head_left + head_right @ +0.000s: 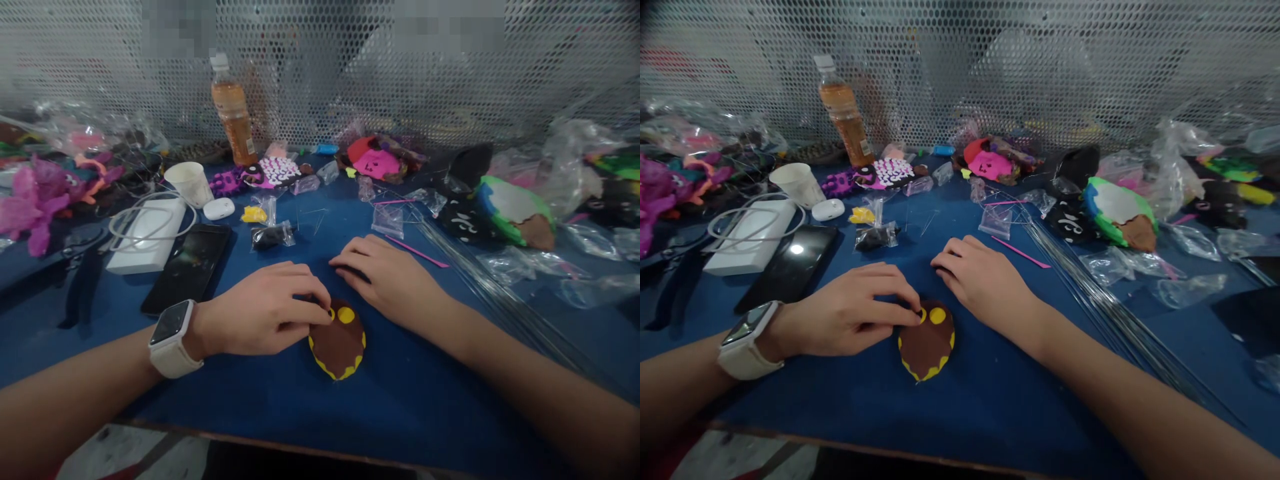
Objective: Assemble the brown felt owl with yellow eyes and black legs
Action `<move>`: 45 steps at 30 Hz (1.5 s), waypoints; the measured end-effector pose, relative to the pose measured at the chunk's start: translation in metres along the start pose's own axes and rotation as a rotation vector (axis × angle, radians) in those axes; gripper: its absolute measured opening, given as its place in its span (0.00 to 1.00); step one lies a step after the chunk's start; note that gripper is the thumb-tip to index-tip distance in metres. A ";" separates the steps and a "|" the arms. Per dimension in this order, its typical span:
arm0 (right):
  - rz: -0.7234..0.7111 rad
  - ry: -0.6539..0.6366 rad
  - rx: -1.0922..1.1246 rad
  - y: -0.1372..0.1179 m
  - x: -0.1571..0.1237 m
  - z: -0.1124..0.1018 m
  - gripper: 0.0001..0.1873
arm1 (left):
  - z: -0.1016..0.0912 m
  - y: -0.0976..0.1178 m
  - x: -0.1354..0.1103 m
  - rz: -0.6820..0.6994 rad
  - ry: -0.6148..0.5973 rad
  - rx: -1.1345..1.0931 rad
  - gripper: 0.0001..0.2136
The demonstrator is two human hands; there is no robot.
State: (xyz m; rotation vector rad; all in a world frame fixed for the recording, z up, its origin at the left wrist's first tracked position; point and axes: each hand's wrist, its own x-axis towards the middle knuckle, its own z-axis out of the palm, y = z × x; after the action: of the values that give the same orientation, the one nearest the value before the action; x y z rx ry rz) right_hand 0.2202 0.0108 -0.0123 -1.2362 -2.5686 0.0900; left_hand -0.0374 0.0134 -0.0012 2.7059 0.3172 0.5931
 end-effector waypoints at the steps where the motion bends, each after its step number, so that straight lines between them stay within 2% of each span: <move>1: 0.002 0.003 0.002 0.000 0.000 0.000 0.11 | 0.001 0.000 0.000 -0.020 0.007 -0.007 0.11; 8: -0.014 0.004 -0.005 0.000 0.000 0.001 0.12 | 0.003 -0.005 0.000 -0.099 -0.074 -0.060 0.11; 19: 0.000 -0.036 -0.008 -0.002 0.000 -0.002 0.12 | 0.006 -0.006 0.002 -0.145 0.024 -0.155 0.06; 27: -0.002 -0.018 -0.002 -0.002 0.000 -0.002 0.12 | 0.009 -0.002 0.002 -0.164 0.045 -0.161 0.06; 34: 0.010 -0.016 0.009 -0.001 0.001 0.000 0.12 | 0.020 0.013 0.006 -0.302 0.160 -0.115 0.03; 38: 0.016 -0.020 0.009 -0.002 0.001 -0.001 0.11 | 0.022 0.017 0.006 -0.313 0.205 -0.124 0.05; 42: 0.011 -0.011 0.010 -0.001 0.001 -0.001 0.12 | 0.019 0.015 0.005 -0.309 0.190 -0.147 0.04; 45: 0.012 0.051 0.058 -0.001 0.001 -0.002 0.12 | 0.016 0.012 0.005 -0.348 0.175 -0.208 0.05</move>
State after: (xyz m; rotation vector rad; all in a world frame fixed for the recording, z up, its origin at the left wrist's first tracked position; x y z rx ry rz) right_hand 0.2194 0.0108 -0.0100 -1.2168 -2.4979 0.1325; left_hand -0.0242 -0.0009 -0.0083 2.3306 0.7116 0.7138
